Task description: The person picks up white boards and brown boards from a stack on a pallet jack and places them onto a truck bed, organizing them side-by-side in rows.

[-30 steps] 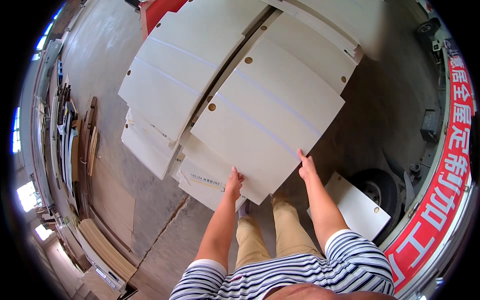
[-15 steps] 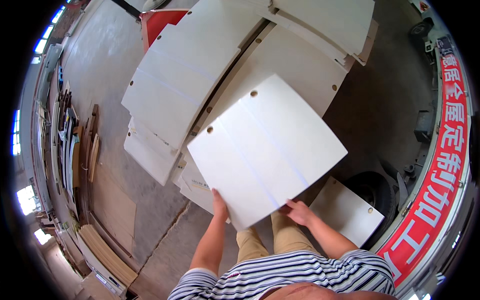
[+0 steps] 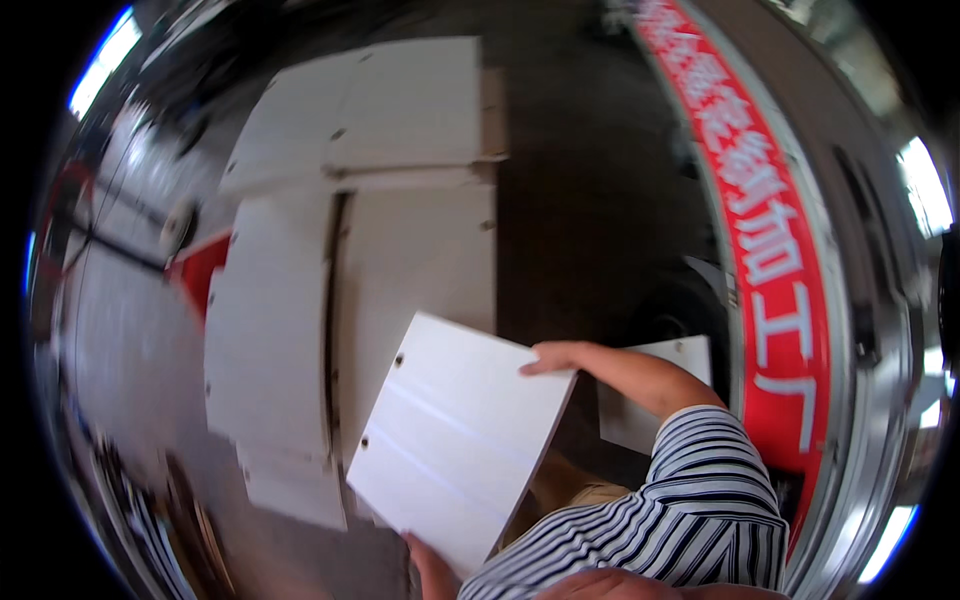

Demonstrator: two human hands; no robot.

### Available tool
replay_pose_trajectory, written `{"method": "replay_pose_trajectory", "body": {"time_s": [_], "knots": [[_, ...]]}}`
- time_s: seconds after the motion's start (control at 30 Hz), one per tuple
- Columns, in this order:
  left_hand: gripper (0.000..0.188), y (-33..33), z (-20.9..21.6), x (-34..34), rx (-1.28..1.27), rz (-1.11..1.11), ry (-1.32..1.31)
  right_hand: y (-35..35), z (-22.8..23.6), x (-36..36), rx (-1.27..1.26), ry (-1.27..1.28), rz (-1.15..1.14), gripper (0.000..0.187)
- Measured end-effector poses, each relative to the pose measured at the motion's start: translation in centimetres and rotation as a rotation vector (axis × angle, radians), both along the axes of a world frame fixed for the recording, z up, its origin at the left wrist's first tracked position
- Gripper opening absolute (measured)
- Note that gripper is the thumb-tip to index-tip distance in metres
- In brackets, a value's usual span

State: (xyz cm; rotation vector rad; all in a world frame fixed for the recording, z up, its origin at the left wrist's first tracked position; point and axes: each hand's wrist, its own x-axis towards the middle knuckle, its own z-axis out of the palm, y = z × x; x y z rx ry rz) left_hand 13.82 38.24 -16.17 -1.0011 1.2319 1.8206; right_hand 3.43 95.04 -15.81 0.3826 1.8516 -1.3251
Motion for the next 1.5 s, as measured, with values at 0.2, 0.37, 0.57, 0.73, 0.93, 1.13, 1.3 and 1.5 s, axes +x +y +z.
{"method": "replay_pose_trajectory", "body": {"time_s": [0.2, 0.37, 0.57, 0.73, 0.93, 1.13, 1.3, 1.5], "knots": [[0.082, 1.4, 3.8, -5.8, -0.021, -0.217, 0.132, -6.0, 17.4, 14.2, 0.274, 0.141, -0.158, 0.069], [0.082, 2.9, 9.9, -7.7, -0.081, -0.394, 0.304, -11.3, 27.9, 27.3, 0.565, 0.369, -0.442, 0.072], [0.082, 4.7, 18.1, -7.0, -0.010, -0.585, 0.525, -18.0, 44.5, 40.2, 0.747, 0.460, -0.700, 0.062], [0.084, 10.6, 26.1, -3.9, 0.061, -0.787, 0.646, -23.1, 50.7, 52.1, 0.970, 0.722, -0.908, 0.054], [0.077, 21.1, 34.3, 3.7, 0.380, -1.016, 0.619, -28.0, 52.5, 65.5, 1.137, 0.737, -1.206, 0.060], [0.055, 28.9, 38.2, 11.5, 0.472, -1.181, 0.480, -28.1, 53.7, 76.4, 1.185, 0.483, -1.422, 0.064], [0.049, 33.3, 42.5, 20.4, 0.400, -1.147, 0.411, -19.8, 54.8, 84.8, 1.319, 0.481, -1.391, 0.063], [0.043, 37.7, 45.6, 32.2, 0.597, -1.159, 0.557, -6.2, 51.7, 91.7, 1.777, -0.288, -0.999, 0.055]]}}
